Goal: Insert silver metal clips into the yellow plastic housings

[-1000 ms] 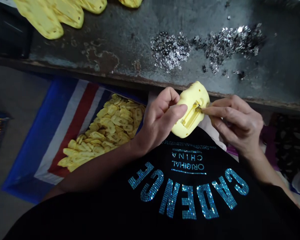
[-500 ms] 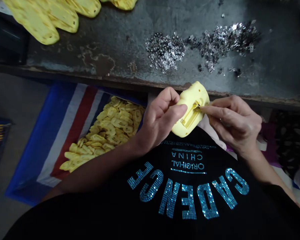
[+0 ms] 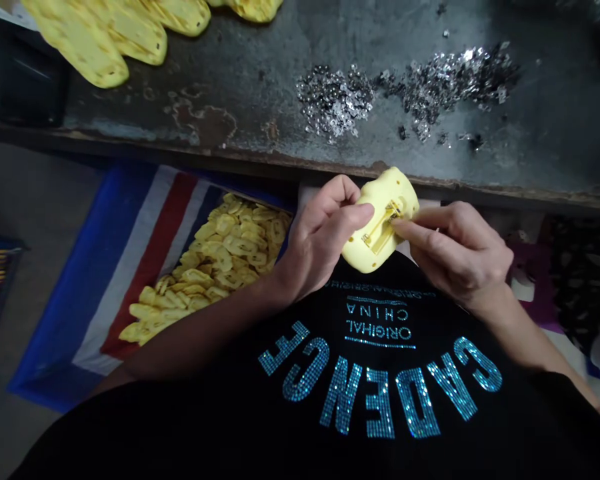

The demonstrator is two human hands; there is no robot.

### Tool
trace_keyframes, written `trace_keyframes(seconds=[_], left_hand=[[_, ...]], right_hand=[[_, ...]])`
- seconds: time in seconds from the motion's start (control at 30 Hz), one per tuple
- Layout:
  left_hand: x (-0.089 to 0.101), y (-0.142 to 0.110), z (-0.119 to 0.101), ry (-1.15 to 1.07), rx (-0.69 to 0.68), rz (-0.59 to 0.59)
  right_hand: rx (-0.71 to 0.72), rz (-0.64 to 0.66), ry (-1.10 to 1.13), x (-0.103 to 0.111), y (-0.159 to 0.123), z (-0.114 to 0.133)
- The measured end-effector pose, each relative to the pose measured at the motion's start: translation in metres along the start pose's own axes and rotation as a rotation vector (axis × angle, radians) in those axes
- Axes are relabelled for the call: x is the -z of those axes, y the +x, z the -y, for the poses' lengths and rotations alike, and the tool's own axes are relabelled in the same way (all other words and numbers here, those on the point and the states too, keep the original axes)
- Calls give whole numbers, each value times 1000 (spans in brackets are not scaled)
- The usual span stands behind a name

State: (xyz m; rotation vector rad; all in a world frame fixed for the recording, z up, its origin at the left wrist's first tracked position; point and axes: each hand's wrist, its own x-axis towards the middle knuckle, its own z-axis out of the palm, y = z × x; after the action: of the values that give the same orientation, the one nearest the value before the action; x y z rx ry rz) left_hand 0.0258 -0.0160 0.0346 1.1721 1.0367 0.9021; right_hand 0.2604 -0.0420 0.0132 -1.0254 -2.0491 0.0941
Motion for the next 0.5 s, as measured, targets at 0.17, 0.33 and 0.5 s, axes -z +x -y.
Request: trace_keyframes(seconds=[0.17, 0.33, 0.5], left_hand=[[-1, -9, 1, -103, 22, 2], [-3, -21, -8, -31, -36, -13], [-2, -32, -14, 33, -113, 35]], right_hand=[[-202, 4, 233, 14, 12, 9], [-290, 93, 253, 18, 20, 0], [-267, 230, 275, 17, 29, -15]])
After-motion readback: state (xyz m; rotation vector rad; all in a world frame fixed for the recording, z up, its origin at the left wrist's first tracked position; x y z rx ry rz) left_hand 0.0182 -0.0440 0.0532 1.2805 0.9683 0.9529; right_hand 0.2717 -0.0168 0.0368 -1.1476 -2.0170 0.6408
